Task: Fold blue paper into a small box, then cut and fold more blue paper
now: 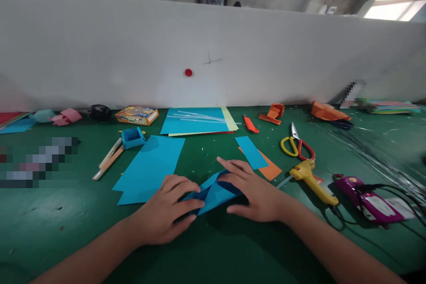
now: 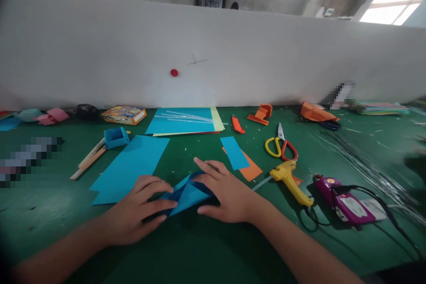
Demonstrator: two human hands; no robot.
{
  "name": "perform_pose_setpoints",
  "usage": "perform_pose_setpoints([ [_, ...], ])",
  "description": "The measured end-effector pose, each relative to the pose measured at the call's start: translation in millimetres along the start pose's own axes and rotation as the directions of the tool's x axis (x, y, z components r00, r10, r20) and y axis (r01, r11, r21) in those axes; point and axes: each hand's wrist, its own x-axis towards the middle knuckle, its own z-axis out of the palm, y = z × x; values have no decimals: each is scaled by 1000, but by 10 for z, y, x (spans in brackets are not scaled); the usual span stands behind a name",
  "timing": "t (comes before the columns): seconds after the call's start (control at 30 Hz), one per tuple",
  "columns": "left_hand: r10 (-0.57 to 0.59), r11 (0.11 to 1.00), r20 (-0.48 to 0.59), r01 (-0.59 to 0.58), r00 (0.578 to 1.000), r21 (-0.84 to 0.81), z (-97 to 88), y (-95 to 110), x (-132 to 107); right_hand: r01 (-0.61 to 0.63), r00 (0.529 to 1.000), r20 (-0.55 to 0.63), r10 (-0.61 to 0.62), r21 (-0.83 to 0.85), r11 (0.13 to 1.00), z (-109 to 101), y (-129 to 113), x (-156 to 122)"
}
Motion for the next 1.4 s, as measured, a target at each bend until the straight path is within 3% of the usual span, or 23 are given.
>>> perform_pose_setpoints([
  [0.23, -35, 999, 9, 35, 999, -17, 15, -35, -4, 15, 1000, 17, -14, -55, 998, 9, 27, -6],
  [0.63, -245, 965, 13, 243, 969, 102, 129, -83, -19, 35, 999, 26, -33, -73, 997, 27, 63, -15],
  [1.03, -227, 972, 119, 217, 967, 90, 142, -121, -12, -21, 997, 76, 27, -71, 997, 15, 49, -27],
  [1.4, -246, 968, 148, 235, 958, 87, 137, -107, 6, 12, 992, 126, -10, -17, 1000, 8, 53, -13],
])
